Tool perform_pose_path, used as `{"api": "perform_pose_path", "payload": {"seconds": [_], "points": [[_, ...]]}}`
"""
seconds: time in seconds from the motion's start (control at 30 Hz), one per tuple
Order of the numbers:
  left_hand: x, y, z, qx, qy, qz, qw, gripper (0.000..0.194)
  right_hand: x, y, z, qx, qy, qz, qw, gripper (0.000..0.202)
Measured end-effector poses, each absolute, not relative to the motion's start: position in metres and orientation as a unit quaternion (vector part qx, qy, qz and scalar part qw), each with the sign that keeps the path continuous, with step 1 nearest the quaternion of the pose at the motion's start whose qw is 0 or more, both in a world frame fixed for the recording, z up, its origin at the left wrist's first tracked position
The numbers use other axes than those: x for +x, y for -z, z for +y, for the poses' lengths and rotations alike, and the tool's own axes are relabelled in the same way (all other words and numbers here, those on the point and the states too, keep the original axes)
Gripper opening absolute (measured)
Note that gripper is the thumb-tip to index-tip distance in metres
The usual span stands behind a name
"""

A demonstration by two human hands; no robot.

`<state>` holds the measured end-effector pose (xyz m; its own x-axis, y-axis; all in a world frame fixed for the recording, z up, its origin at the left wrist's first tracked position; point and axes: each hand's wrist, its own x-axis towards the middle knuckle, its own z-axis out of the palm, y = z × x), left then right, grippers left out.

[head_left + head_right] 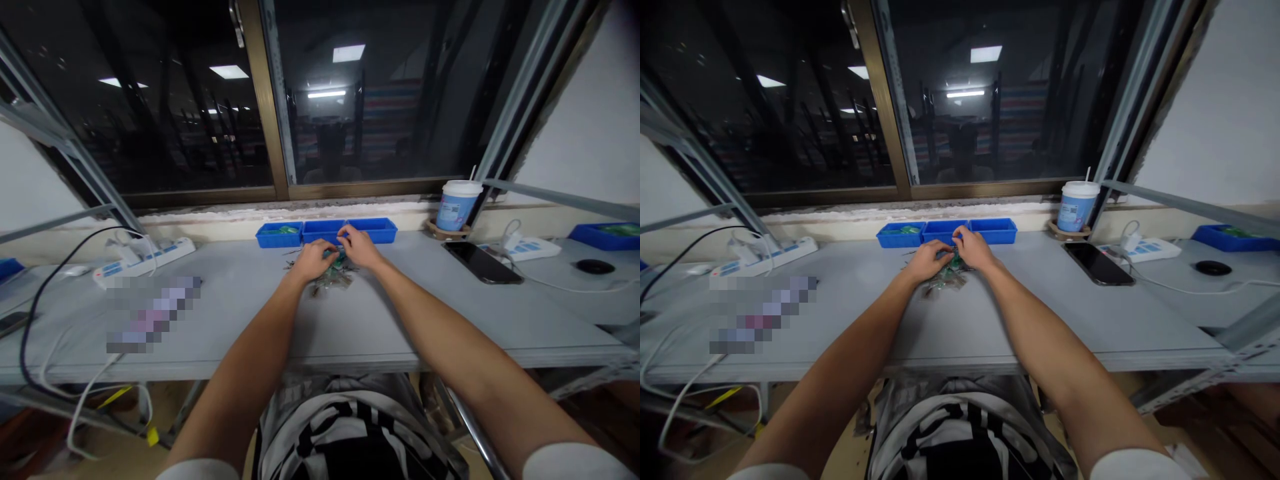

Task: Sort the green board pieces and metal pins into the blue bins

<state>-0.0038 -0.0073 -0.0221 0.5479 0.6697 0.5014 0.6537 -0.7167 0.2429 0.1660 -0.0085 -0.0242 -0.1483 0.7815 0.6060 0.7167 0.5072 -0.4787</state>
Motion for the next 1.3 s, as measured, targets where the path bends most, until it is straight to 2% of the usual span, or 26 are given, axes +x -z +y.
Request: {"api": "perform_pose_path", "payload": {"seconds": [0.13, 0.43, 0.6, 0.7, 0.83, 0.93, 1.1, 1.3], "points": [[-0.002, 0.02, -0.008, 0.877, -0.292, 0.382, 0.001, 0.025, 0.163, 0.018, -0.012, -0.497, -0.024, -0.74, 0.453, 0.019], [-0.003, 0.019, -0.006, 0.855, -0.244, 0.456, -0.046, 0.03, 0.163, 0.019, -0.012, -0.437, -0.152, -0.733, 0.498, 0.031], [-0.003, 0.017, -0.01, 0.843, -0.264, 0.469, -0.027, 0.032, 0.174, 0.023, -0.006, -0.509, -0.099, -0.687, 0.509, 0.026], [-0.005, 0.018, -0.009, 0.833, -0.256, 0.49, -0.021, 0.035, 0.189, 0.03, 0.002, -0.595, -0.004, -0.639, 0.489, 0.018], [-0.009, 0.02, -0.006, 0.827, -0.24, 0.507, -0.018, 0.031, 0.209, 0.042, 0.009, -0.667, 0.025, -0.611, 0.426, 0.04], [-0.01, 0.021, -0.004, 0.827, -0.24, 0.509, -0.011, 0.03, 0.213, 0.048, 0.011, -0.683, 0.032, -0.61, 0.4, 0.042], [-0.011, 0.021, -0.003, 0.829, -0.236, 0.507, -0.003, 0.028, 0.202, 0.048, 0.011, -0.597, 0.007, -0.712, 0.368, 0.021], [-0.012, 0.024, 0.0, 0.836, -0.237, 0.496, 0.0, 0.027, 0.191, 0.05, 0.01, -0.504, -0.101, -0.805, 0.298, 0.015]]}}
